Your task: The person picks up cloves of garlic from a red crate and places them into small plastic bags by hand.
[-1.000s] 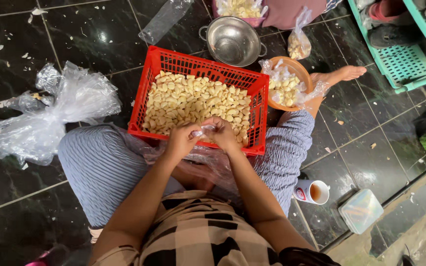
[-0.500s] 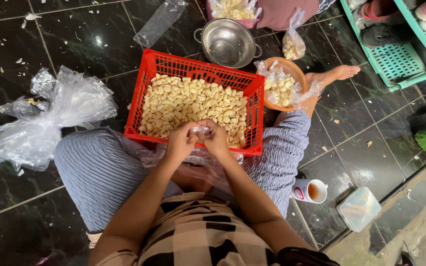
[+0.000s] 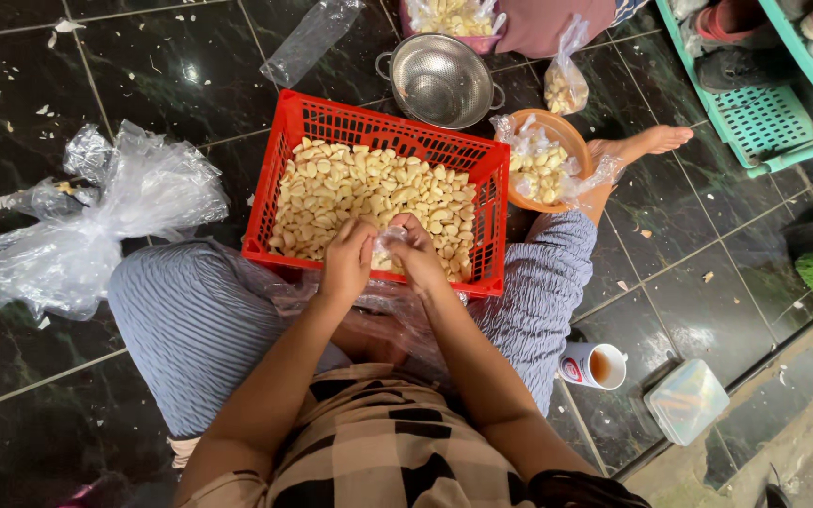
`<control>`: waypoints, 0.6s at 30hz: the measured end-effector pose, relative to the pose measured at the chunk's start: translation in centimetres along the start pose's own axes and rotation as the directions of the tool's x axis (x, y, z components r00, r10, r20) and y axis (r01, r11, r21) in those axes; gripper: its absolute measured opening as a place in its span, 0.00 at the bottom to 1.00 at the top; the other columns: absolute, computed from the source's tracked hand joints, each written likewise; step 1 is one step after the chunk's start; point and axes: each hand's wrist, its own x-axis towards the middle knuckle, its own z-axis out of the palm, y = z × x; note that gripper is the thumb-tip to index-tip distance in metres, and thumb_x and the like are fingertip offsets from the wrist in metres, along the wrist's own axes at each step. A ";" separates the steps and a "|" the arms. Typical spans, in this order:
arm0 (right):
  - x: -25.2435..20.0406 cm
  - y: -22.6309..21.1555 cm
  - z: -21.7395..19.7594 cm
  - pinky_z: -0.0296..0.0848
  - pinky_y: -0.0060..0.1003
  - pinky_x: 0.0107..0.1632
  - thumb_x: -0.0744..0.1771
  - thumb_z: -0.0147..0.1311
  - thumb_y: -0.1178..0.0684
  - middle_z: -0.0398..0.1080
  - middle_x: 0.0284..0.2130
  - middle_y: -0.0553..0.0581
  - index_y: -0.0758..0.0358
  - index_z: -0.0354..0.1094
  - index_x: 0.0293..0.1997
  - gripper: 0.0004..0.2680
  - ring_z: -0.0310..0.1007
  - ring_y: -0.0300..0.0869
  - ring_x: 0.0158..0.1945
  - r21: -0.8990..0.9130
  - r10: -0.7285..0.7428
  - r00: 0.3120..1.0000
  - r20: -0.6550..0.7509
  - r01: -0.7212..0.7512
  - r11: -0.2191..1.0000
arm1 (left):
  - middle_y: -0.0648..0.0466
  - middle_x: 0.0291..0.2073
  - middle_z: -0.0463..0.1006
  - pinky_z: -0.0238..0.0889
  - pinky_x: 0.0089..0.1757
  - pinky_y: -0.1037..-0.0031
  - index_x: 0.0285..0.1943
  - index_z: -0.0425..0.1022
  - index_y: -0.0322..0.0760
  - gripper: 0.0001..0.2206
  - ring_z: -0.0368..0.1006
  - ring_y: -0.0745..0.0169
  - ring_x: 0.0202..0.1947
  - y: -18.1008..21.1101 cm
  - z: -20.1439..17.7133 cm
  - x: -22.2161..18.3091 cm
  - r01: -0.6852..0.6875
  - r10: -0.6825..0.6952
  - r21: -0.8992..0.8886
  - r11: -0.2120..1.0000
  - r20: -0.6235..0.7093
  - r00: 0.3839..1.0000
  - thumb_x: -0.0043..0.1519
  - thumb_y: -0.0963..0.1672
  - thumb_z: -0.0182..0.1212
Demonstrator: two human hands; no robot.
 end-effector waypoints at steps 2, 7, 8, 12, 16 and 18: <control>-0.5 -1.5 0.5 0.67 0.21 0.28 0.62 0.59 0.67 0.71 0.29 0.53 0.64 0.63 0.46 0.12 0.73 0.35 0.28 -0.027 -0.002 0.999 -0.041 0.001 1.000 | 0.52 0.35 0.72 0.73 0.34 0.58 0.45 0.72 0.45 0.07 0.78 0.40 0.33 0.1 0.6 -0.4 0.012 -0.012 -0.008 1.000 0.006 1.000 0.60 0.39 0.59; -1.3 -2.4 1.0 0.67 0.19 0.26 0.61 0.61 0.67 0.71 0.26 0.53 0.65 0.66 0.45 0.12 0.69 0.33 0.24 -0.126 -0.055 0.994 -0.100 0.042 0.991 | 0.51 0.35 0.76 0.72 0.38 0.59 0.47 0.77 0.42 0.09 0.79 0.40 0.35 1.3 -0.7 -0.1 0.012 -0.011 -0.064 0.998 0.017 1.000 0.59 0.42 0.66; -1.5 -3.0 1.4 0.66 0.21 0.26 0.61 0.62 0.66 0.71 0.26 0.54 0.65 0.67 0.44 0.11 0.68 0.33 0.25 -0.176 -0.087 0.991 -0.104 0.068 0.982 | 0.52 0.34 0.77 0.72 0.38 0.59 0.46 0.79 0.43 0.07 0.79 0.41 0.35 1.6 -1.0 0.2 0.012 -0.011 -0.093 0.996 0.009 1.000 0.60 0.42 0.66; -2.8 -5.1 3.7 0.65 0.23 0.29 0.62 0.61 0.64 0.72 0.23 0.54 0.63 0.74 0.42 0.08 0.66 0.33 0.27 -0.345 -0.150 0.985 -0.083 0.112 0.932 | 0.53 0.32 0.78 0.72 0.39 0.62 0.42 0.80 0.44 0.04 0.79 0.44 0.36 1.0 -0.5 0.1 -0.030 0.026 -0.080 0.996 -0.042 0.999 0.61 0.41 0.64; -2.6 -4.5 3.2 0.68 0.28 0.31 0.62 0.56 0.66 0.71 0.23 0.54 0.59 0.75 0.43 0.10 0.68 0.37 0.27 -0.502 -0.194 0.980 -0.048 0.144 0.853 | 0.51 0.30 0.76 0.73 0.39 0.63 0.38 0.78 0.42 0.04 0.78 0.44 0.34 0.7 0.0 -0.5 -0.072 0.070 -0.015 0.997 -0.108 0.992 0.59 0.39 0.63; -2.0 -2.9 2.7 0.67 0.29 0.31 0.63 0.55 0.63 0.69 0.20 0.54 0.56 0.77 0.41 0.08 0.66 0.37 0.25 -0.604 -0.214 0.976 -0.024 0.157 0.782 | 0.51 0.30 0.77 0.73 0.38 0.63 0.39 0.77 0.42 0.03 0.79 0.44 0.34 -0.1 0.7 -1.1 -0.032 0.029 -0.020 0.999 -0.135 0.990 0.59 0.40 0.63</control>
